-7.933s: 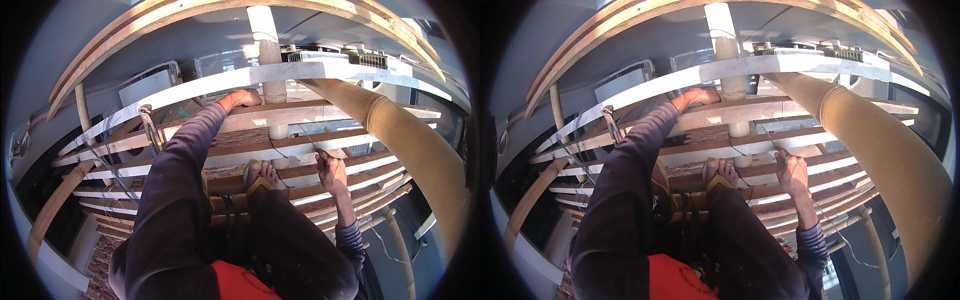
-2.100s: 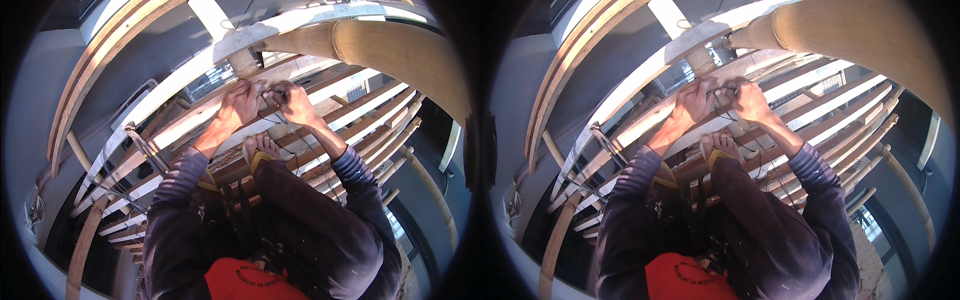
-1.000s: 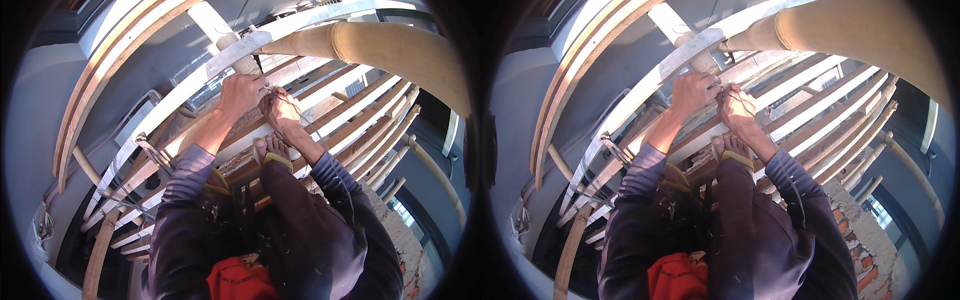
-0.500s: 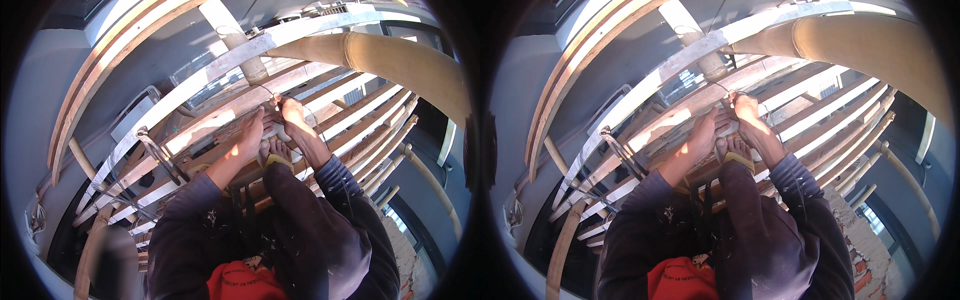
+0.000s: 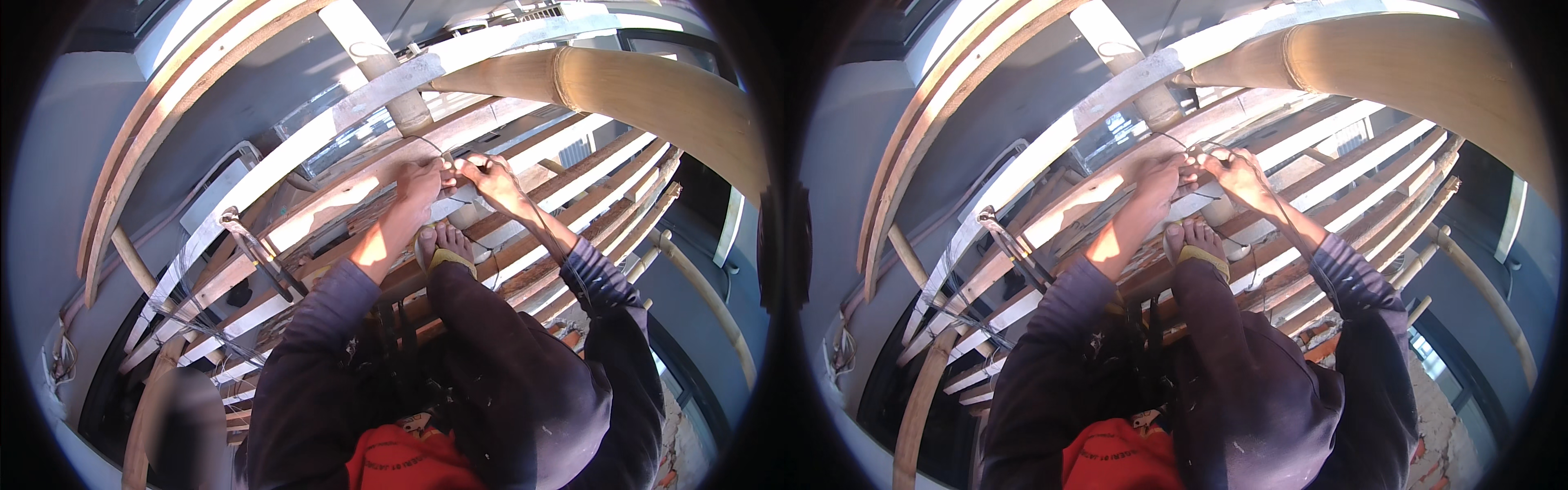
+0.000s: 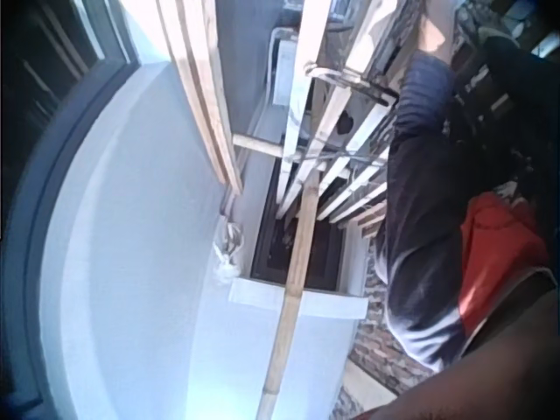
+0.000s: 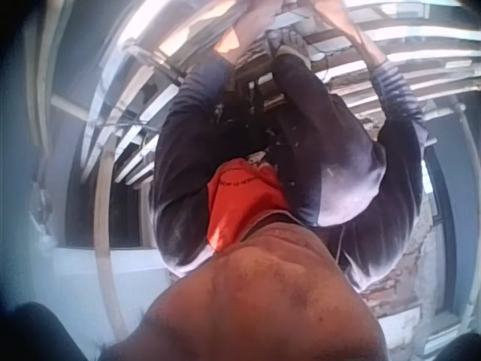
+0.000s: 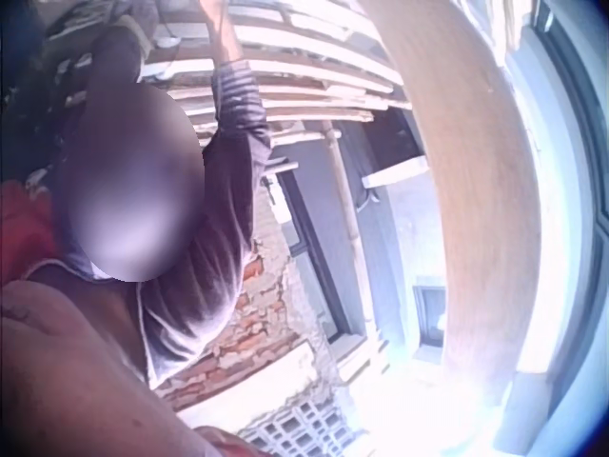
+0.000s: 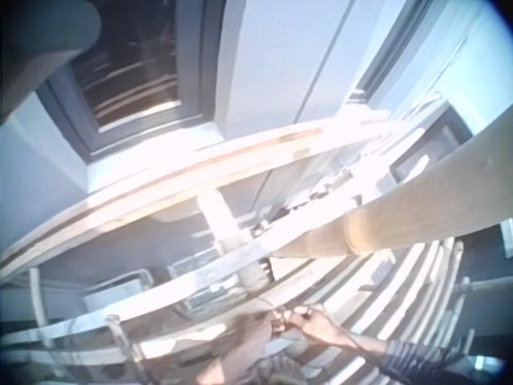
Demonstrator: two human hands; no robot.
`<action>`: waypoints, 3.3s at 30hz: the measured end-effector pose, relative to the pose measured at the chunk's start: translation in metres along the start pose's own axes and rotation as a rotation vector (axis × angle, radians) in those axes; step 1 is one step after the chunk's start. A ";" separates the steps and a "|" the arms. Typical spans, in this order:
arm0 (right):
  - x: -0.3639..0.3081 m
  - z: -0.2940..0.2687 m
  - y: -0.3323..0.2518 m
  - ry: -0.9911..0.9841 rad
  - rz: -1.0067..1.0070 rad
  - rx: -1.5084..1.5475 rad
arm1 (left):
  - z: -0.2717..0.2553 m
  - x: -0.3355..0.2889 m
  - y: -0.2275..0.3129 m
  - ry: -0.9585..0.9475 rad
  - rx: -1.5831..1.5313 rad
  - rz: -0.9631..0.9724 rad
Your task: The person is assembling a wooden structure, likely a bed frame, by securing wooden slats to a frame using wire and pliers. They repeatedly wrap wire around the joints and twist it tight to fasten the components together.
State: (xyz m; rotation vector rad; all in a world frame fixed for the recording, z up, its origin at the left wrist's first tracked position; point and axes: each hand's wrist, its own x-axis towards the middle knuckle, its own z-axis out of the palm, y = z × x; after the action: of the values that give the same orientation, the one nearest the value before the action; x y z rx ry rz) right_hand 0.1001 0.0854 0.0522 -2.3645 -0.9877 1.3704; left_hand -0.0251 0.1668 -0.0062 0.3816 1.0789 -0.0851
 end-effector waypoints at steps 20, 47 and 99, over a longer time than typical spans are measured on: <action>0.002 -0.004 0.013 0.320 -0.359 -0.651 | 0.006 0.000 0.023 0.065 0.203 0.064; -0.018 0.039 0.004 0.193 -0.347 -0.499 | -0.013 0.000 -0.042 -0.024 0.100 0.215; -0.004 0.232 -0.226 -0.109 -0.531 -0.222 | -0.152 -0.076 -0.139 0.412 -0.048 0.219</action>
State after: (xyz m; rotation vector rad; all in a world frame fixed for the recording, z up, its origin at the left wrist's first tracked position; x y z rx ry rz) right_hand -0.1937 0.2221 0.0456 -1.9566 -1.7221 1.2327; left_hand -0.2244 0.0812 -0.0393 0.4841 1.4345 0.2237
